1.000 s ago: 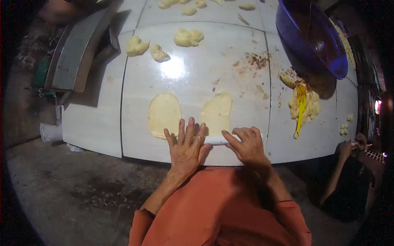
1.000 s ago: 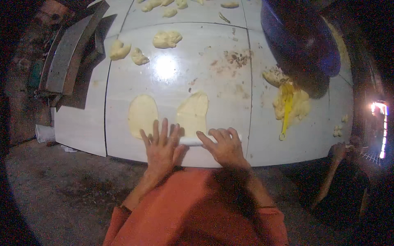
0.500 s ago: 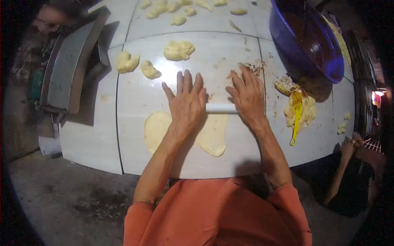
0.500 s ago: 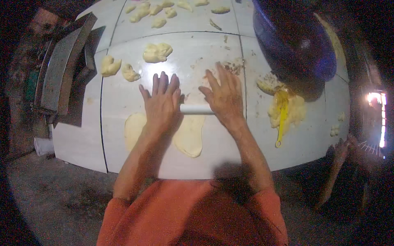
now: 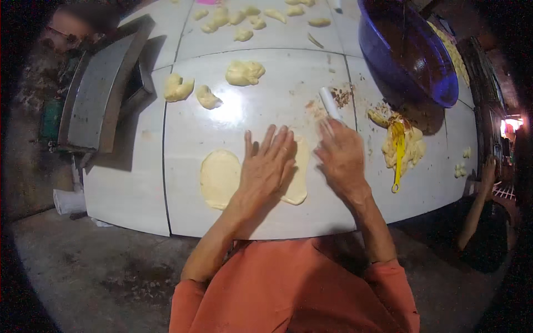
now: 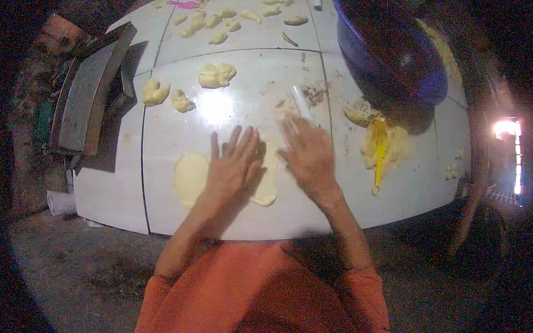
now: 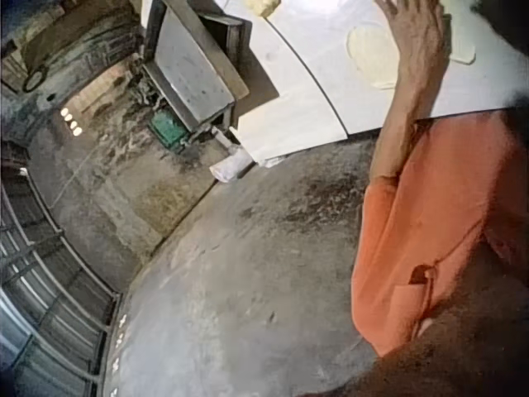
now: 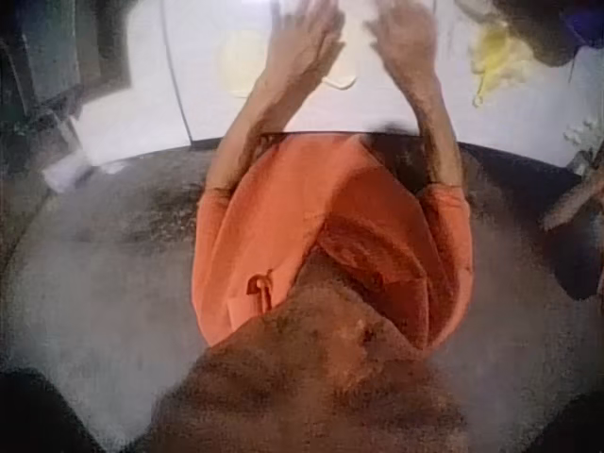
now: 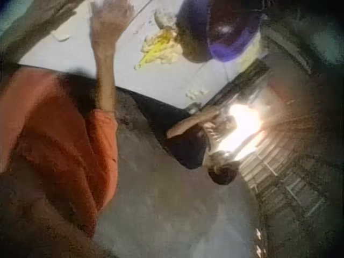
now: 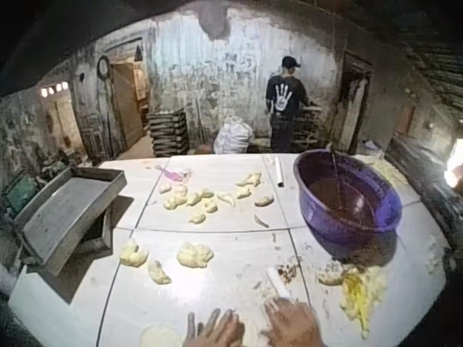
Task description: The person uses a rolling pin to flatten pieces of dough on a table, applies a brown filling from a bowl using a yellow spatula, and rolls the dough into cylinders. The person then places the rolled dough onto a metal tray.
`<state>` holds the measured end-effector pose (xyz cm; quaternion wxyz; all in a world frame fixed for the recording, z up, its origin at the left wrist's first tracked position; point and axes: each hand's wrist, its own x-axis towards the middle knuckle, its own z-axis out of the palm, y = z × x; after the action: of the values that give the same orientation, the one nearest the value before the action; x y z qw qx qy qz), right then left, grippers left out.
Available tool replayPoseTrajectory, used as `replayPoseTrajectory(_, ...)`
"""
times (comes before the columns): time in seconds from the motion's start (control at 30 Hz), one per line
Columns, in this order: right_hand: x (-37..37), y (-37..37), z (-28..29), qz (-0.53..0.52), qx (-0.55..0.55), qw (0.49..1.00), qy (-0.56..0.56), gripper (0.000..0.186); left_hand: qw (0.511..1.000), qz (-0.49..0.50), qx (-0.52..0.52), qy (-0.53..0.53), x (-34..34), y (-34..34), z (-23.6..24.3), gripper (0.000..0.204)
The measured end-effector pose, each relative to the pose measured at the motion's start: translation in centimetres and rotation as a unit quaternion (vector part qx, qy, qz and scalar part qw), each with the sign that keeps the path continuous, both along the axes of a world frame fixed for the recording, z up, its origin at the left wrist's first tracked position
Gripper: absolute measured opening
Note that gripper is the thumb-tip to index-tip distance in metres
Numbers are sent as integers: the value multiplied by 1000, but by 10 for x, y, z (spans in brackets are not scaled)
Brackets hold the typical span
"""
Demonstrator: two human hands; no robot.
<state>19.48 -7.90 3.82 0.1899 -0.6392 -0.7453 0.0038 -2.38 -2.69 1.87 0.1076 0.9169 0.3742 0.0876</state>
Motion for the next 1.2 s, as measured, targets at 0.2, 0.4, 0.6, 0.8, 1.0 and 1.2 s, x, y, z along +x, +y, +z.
replayPoseTrajectory(0.2, -15, 1, -25, 63, -124, 988, -66, 82, 999, 29, -34, 30, 0, -14, -5, 74)
replayPoseTrajectory(0.4, -22, -56, -2, 128, -121, 982, 63, 77, 997, -6, -73, -11, -36, -65, 11, 77)
replayPoseTrajectory(0.6, -36, -98, -24, 162, -184, 969, -23, 82, 995, -9, -96, 39, -55, -115, 3, 89)
replayPoseTrajectory(0.8, -28, -101, -19, 165, -174, 970, -39, 82, 994, 20, -92, 63, -60, -129, 7, 91)
replayPoseTrajectory(1.0, -30, -103, -25, 152, -178, 972, 8, 77, 990, 19, -98, 100, -60, -134, 10, 86)
replayPoseTrajectory(1.2, 38, -61, 7, -56, 24, 994, 92, 45, 990, 41, -109, 75, -52, -116, 29, 77)
